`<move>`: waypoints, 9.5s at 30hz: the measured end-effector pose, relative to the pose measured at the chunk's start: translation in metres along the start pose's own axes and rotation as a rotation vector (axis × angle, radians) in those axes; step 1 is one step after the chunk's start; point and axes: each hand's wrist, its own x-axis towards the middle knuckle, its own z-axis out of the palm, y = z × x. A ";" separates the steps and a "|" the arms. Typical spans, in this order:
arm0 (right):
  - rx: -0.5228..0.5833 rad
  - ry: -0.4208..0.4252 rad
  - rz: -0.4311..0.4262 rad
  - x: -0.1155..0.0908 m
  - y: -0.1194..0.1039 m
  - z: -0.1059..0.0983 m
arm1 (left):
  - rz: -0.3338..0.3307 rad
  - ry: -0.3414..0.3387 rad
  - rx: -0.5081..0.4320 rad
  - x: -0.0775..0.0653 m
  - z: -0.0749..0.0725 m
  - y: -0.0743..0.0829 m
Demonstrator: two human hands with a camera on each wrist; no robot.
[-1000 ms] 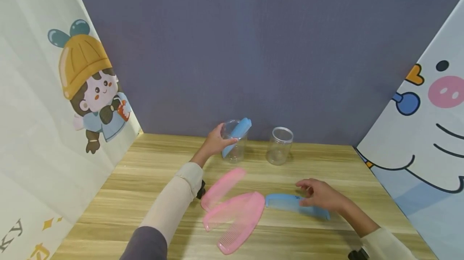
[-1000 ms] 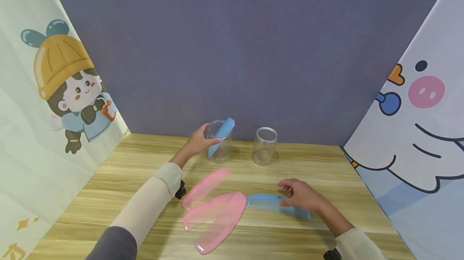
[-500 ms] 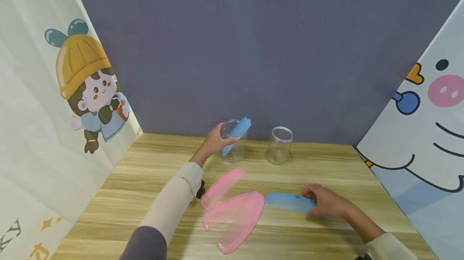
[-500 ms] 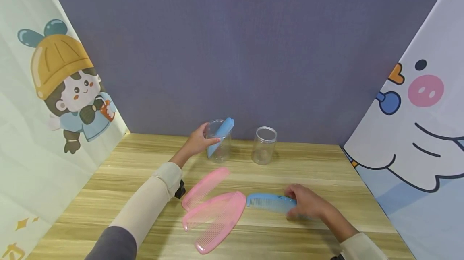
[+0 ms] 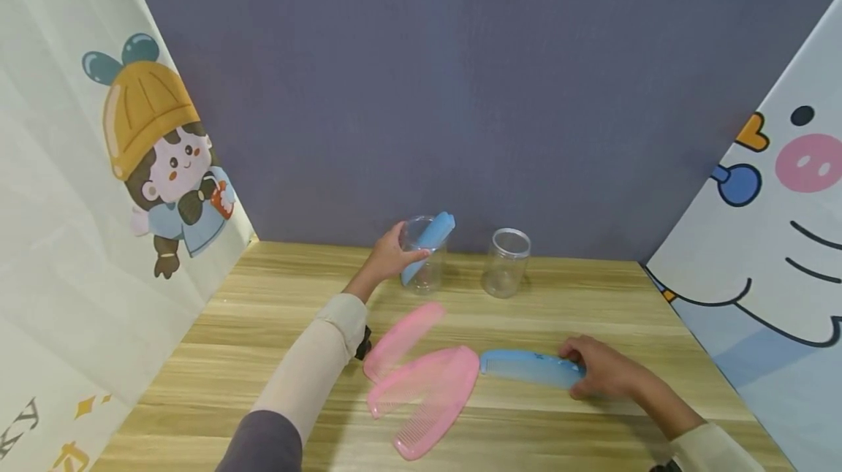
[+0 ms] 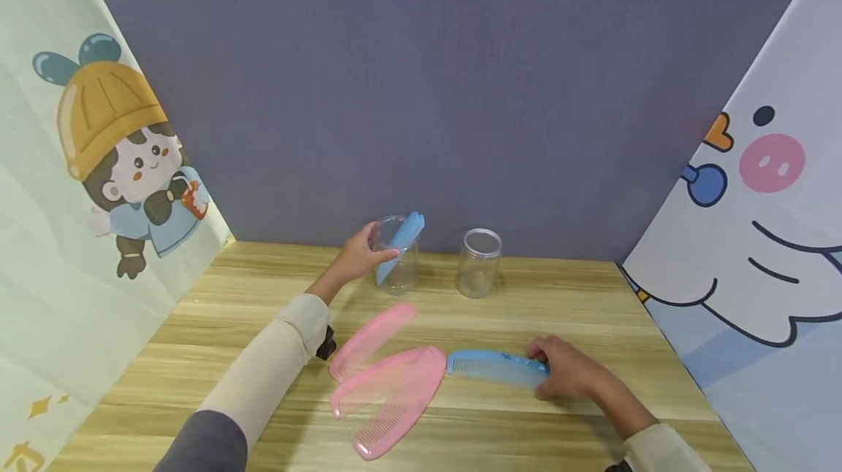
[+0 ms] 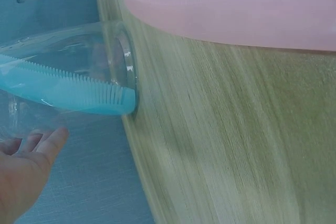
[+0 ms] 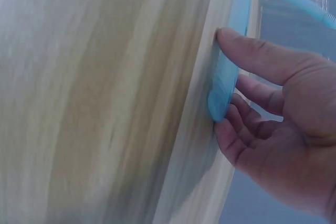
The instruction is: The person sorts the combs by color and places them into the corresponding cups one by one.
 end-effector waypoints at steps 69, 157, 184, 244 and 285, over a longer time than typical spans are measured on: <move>0.539 0.137 0.102 -0.004 0.025 -0.030 | 0.004 -0.003 -0.005 0.001 -0.001 -0.001; 0.550 0.422 0.053 0.080 -0.067 -0.122 | -0.030 -0.019 -0.039 0.000 -0.002 0.000; 0.611 0.492 -0.016 0.138 -0.114 -0.119 | -0.046 -0.039 -0.028 0.001 -0.003 0.000; 0.359 0.603 0.015 0.145 -0.083 -0.099 | -0.053 -0.044 -0.057 0.003 -0.002 0.003; 0.240 0.466 0.063 0.146 -0.032 -0.063 | -0.212 -0.424 0.387 -0.092 -0.005 -0.013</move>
